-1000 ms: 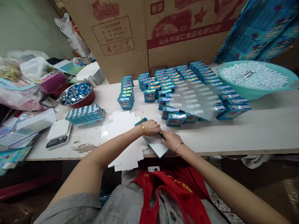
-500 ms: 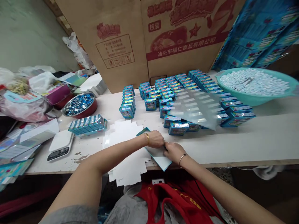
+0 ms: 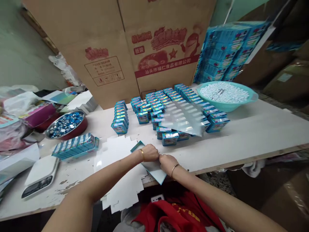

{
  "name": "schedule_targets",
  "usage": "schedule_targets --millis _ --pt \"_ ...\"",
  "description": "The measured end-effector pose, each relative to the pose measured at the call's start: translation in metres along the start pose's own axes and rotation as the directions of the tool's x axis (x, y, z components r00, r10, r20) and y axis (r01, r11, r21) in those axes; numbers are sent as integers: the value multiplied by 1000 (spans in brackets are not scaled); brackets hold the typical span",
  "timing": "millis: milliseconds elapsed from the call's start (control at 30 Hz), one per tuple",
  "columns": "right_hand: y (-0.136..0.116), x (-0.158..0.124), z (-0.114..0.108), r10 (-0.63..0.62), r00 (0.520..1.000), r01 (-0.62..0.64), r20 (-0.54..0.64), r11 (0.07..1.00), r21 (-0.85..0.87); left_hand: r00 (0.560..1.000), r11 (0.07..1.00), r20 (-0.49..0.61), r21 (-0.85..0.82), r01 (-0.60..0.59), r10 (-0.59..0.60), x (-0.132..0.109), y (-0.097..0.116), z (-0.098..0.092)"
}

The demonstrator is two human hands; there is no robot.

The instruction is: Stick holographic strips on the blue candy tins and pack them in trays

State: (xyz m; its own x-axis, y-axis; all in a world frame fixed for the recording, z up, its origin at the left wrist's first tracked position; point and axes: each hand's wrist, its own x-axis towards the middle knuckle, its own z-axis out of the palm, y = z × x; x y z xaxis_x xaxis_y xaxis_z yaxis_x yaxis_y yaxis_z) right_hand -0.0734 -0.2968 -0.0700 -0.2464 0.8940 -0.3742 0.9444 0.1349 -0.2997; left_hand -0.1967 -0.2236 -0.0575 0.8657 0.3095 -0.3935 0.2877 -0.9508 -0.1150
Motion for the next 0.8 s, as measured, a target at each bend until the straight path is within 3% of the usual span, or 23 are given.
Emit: schedule_targets --millis 67,133,200,233,267,300,467,567,600,667,733,800 --pt "0 -4 -3 16 1000 -15 -8 1000 15 995 996 -75 -58 62 -66 -4 0 -15" --pt "3 -9 -6 27 999 -26 -22 999 32 942 973 -273 -177 149 -194 -5 -1 -31" --pt "6 -16 -9 25 998 -21 -49 998 67 796 903 -454 -341 260 -401 0 -5 -40" --pt "8 -19 -9 22 997 -17 -68 996 85 719 854 -484 -418 310 -498 5 -8 -41" --pt "9 -21 -10 22 996 -14 -85 995 94 667 806 -478 -481 345 -571 12 -11 -40" --pt "10 -23 -9 24 995 -15 -97 996 91 648 769 -450 -528 361 -614 20 -13 -36" --pt "8 -29 -2 72 993 -69 -90 997 41 695 713 -368 -636 297 -618 53 -22 -12" --pt "13 -37 -4 9 975 11 -224 996 86 681 706 -381 -647 287 -625 56 -25 -9" --pt "18 -40 -9 -24 947 50 -321 996 75 681 707 -383 -649 282 -624 56 -26 -9" --pt "40 -43 -22 -67 835 81 -546 997 1 693 713 -385 -648 267 -609 55 -29 -11" --pt "73 -37 -40 -73 686 12 -724 996 -89 711 720 -377 -643 261 -594 55 -33 -13" --pt "111 -24 -56 -54 612 -110 -789 982 -153 717 722 -365 -635 275 -594 56 -35 -15"
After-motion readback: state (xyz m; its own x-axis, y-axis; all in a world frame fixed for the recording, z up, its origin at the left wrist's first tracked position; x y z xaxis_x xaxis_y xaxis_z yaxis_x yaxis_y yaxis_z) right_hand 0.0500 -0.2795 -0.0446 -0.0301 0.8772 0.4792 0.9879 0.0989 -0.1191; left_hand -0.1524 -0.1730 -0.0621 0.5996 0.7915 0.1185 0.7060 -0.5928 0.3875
